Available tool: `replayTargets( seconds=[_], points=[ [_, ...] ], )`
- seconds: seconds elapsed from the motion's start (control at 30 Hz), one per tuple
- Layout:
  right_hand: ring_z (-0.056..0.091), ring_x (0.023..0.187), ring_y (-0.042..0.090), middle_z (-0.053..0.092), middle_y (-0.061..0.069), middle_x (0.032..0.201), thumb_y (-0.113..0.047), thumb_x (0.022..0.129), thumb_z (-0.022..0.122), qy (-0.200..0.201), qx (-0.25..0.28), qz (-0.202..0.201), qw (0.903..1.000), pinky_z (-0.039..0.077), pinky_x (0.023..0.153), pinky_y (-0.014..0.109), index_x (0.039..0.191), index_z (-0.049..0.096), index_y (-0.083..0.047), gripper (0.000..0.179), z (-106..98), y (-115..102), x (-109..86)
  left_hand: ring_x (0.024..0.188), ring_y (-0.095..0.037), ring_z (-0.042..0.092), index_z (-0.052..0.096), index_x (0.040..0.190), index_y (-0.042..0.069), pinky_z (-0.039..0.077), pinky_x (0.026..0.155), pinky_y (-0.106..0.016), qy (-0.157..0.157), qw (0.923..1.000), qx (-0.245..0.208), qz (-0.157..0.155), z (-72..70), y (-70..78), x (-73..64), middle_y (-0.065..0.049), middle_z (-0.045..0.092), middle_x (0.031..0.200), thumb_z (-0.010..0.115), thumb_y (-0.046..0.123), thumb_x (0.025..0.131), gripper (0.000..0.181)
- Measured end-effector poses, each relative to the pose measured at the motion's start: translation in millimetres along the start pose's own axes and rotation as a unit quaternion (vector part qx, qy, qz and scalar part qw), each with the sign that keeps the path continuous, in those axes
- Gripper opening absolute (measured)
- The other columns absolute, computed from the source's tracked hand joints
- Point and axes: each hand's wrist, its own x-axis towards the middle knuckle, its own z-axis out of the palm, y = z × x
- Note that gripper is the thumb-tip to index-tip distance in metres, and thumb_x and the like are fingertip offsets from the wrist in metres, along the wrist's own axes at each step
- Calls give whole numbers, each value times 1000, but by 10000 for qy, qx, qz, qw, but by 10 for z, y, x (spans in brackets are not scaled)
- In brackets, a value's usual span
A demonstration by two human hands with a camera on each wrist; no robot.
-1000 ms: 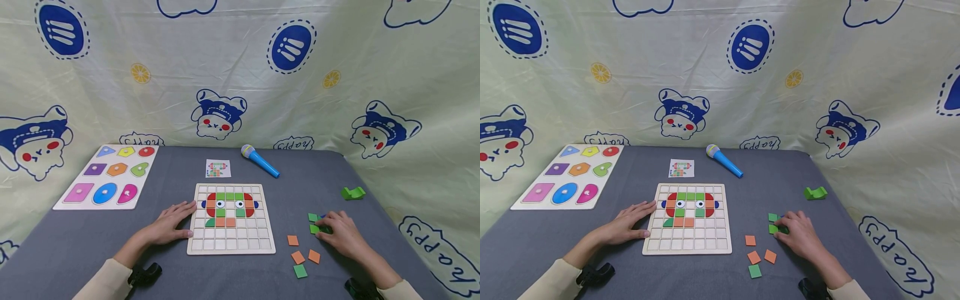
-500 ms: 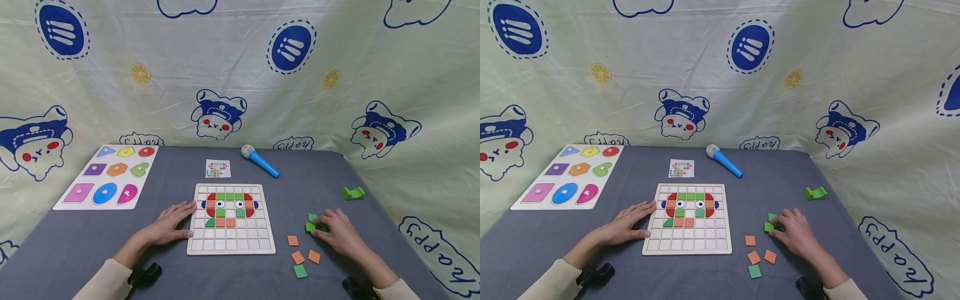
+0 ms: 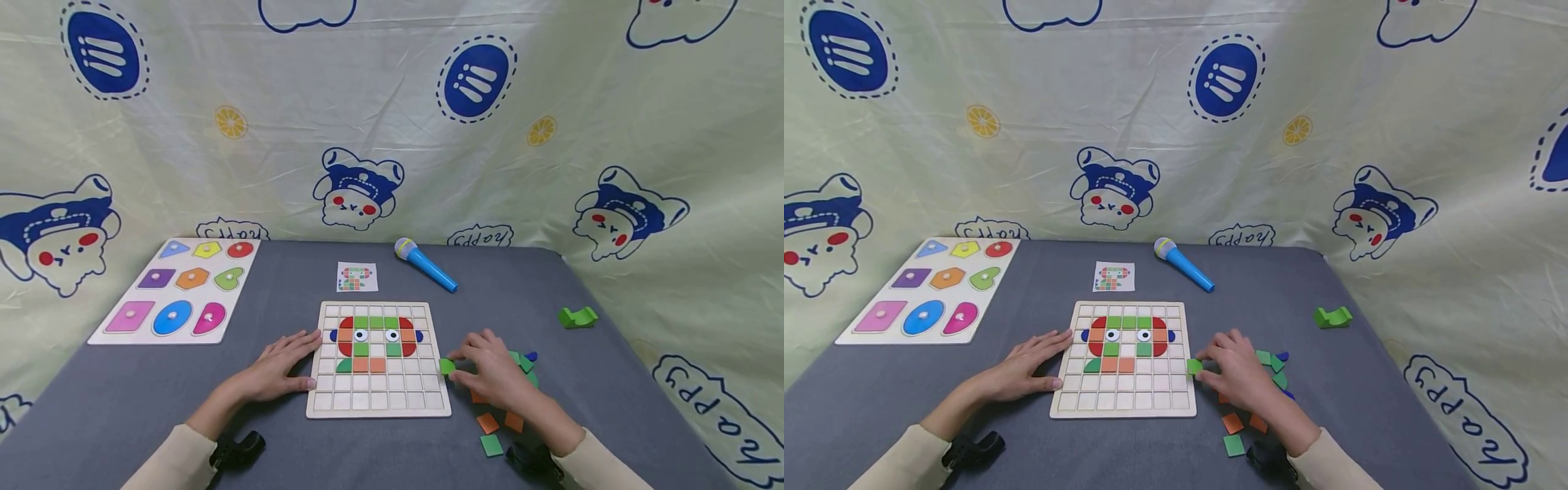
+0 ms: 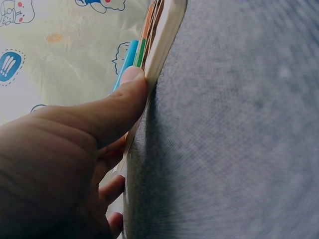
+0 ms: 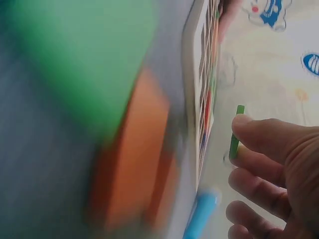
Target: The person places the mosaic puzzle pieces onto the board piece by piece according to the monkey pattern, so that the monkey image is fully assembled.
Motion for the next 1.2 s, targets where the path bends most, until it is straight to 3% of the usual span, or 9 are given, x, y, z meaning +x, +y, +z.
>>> replayTargets(
  seconds=[0.63,1.2],
  points=[
    [41,82,9,58,-8,82,-38,71,81,30,143,-847,9963,37,74,28,89,76,-19,27,360,-882,460,143,-40,20,32,147,8,13,108,-66,32,10000,27,0,4,5,0,-12,29,155,64,43,86,77],
    [43,83,10,62,-8,88,-43,75,77,-376,-71,-1130,9929,36,72,24,91,75,-23,26,517,-1225,688,143,-40,20,33,147,8,13,108,-67,82,9999,28,53,12,-2,-6,-11,30,155,64,42,86,76]
  ],
)
